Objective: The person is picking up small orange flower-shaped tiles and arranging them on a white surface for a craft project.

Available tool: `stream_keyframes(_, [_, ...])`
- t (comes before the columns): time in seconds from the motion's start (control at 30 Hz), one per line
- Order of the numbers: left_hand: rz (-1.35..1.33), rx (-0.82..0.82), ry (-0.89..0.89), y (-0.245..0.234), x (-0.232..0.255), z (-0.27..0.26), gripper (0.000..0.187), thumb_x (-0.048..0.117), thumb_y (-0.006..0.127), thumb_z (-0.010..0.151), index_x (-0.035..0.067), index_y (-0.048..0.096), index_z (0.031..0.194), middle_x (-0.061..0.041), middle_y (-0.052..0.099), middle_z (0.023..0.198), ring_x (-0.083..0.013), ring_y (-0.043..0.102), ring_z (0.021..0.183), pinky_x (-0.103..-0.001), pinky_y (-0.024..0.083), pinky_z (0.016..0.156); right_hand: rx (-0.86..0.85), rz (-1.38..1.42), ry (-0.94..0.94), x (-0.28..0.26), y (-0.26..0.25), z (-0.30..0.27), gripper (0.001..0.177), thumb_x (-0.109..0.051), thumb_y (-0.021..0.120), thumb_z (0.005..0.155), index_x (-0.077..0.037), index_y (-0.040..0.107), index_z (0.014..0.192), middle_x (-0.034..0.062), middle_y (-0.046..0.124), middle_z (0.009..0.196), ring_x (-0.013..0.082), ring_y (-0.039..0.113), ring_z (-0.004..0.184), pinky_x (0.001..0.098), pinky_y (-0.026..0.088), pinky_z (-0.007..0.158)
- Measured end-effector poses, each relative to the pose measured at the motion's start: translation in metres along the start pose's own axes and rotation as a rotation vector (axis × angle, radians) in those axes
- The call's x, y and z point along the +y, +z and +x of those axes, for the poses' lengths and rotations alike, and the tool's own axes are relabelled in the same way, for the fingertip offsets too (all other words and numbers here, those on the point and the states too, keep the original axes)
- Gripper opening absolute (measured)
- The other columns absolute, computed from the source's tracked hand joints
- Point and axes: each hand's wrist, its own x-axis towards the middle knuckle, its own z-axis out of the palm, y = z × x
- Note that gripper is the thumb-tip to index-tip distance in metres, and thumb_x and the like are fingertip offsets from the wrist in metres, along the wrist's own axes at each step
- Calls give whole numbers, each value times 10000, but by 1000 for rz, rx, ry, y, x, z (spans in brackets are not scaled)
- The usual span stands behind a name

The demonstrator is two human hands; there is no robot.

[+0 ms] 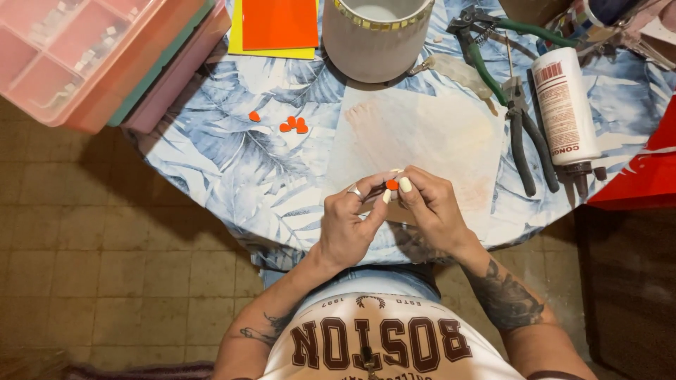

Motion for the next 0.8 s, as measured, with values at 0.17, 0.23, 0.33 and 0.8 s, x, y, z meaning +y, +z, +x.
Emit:
stream_keyframes(0.17, [-6, 9, 1, -1, 0, -1, 233, -26, 498, 778, -77, 566, 995, -205, 631, 860, -265, 626, 823, -328, 517, 711, -9, 43, 18, 0, 2, -2, 321, -186, 344, 907, -50, 498, 660, 9, 335, 523, 99, 332, 491, 226, 367, 493])
stream_keyframes(0.23, [-8, 11, 1, -2, 1, -2, 232, -27, 499, 775, -77, 567, 991, -206, 632, 858, -265, 629, 819, -329, 518, 709, -9, 50, 26, 1, 2, -3, 325, -190, 339, 907, -50, 497, 660, 4, 327, 526, 93, 329, 494, 222, 366, 494])
stream_keyframes(0.33, [19, 9, 5, -3, 2, -2, 222, -15, 506, 777, -77, 573, 979, -209, 633, 847, -274, 629, 810, -332, 518, 700, -31, 28, 27, 4, 2, -2, 326, -196, 349, 901, -48, 515, 662, 9, 336, 518, 98, 323, 487, 230, 360, 480])
stream_keyframes(0.8, [984, -304, 122, -21, -20, -26, 375, 234, 531, 792, 5, 551, 1088, -201, 526, 1087, -327, 451, 1106, -537, 121, 991, -224, -1020, -289, 43, 5, 58, 135, -168, 477, 758, -94, 464, 646, 57, 404, 605, 245, 494, 544, 327, 410, 482])
